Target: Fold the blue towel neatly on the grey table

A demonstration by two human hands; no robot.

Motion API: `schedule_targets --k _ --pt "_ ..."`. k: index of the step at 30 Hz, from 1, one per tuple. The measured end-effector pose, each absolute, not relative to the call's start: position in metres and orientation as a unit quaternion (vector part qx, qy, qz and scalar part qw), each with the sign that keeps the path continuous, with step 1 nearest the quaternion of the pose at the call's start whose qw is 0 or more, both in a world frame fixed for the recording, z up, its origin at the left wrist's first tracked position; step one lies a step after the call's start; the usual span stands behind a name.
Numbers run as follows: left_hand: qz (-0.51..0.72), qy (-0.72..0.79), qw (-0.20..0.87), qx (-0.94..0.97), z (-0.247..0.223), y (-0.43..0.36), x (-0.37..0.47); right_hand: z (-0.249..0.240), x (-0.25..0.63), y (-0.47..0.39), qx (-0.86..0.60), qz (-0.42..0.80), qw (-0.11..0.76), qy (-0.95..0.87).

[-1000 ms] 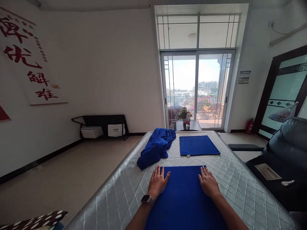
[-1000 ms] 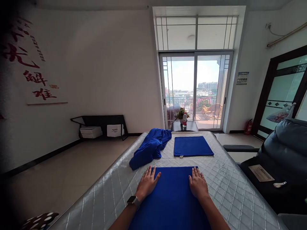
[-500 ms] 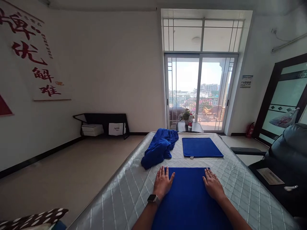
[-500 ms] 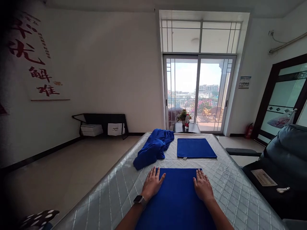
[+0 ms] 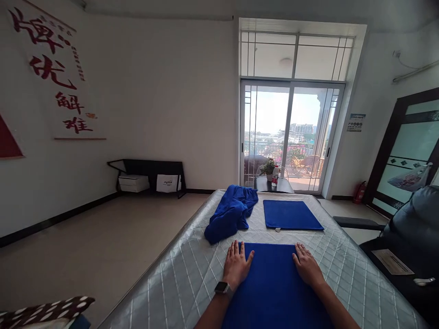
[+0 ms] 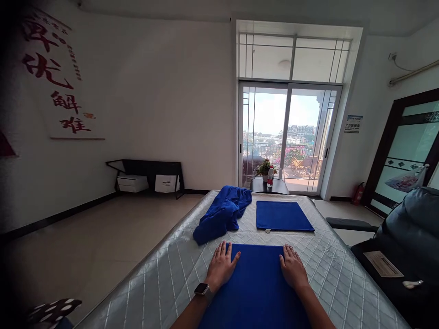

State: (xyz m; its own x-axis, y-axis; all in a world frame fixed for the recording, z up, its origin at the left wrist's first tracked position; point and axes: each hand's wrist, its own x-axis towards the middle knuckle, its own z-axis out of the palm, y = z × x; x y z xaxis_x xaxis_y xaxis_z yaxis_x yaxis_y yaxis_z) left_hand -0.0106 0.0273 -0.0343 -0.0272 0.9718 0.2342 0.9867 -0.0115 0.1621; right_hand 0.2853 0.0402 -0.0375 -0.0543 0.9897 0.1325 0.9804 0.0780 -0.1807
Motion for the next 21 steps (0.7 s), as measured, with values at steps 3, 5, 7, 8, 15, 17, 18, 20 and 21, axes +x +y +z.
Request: schedule_targets --k 3,5,7,8,15,17,18,20,21 --pt "-0.144 -0.698 0.038 -0.700 -0.0347 0.0277 -0.0103 -0.0436 0.2872 0.0408 -0.680 0.024 0.118 -0.723" --pt "-0.145 -0.698 0.043 -0.700 -0.0350 0.0280 -0.0104 -0.0438 0.2881 0.0412 -0.682 0.024 0.116 -0.721" --pt "-0.141 -0.699 0.044 -0.699 -0.0356 0.0286 -0.0105 -0.0432 0.2886 0.0416 -0.685 0.023 0.113 -0.719" --pt "-0.138 -0.700 0.044 -0.699 -0.0359 0.0290 -0.0105 -0.0431 0.2888 0.0417 -0.688 0.022 0.110 -0.717" --pt "-0.125 -0.700 0.053 -0.701 -0.0399 0.0296 -0.0072 -0.0404 0.2889 0.0413 -0.698 0.038 0.074 -0.711" --pt "-0.107 -0.701 0.059 -0.703 -0.0407 0.0300 -0.0062 -0.0383 0.2887 0.0402 -0.701 0.042 0.069 -0.709" --pt "-0.095 -0.703 0.060 -0.703 -0.0406 0.0306 -0.0061 -0.0374 0.2886 0.0395 -0.702 0.042 0.068 -0.708" --pt "-0.069 -0.707 0.053 -0.701 -0.0384 0.0325 -0.0056 -0.0361 0.2884 0.0381 -0.705 0.040 0.068 -0.705" --pt "-0.057 -0.712 0.048 -0.698 -0.0362 0.0336 -0.0045 -0.0357 0.2884 0.0376 -0.706 0.040 0.069 -0.703"
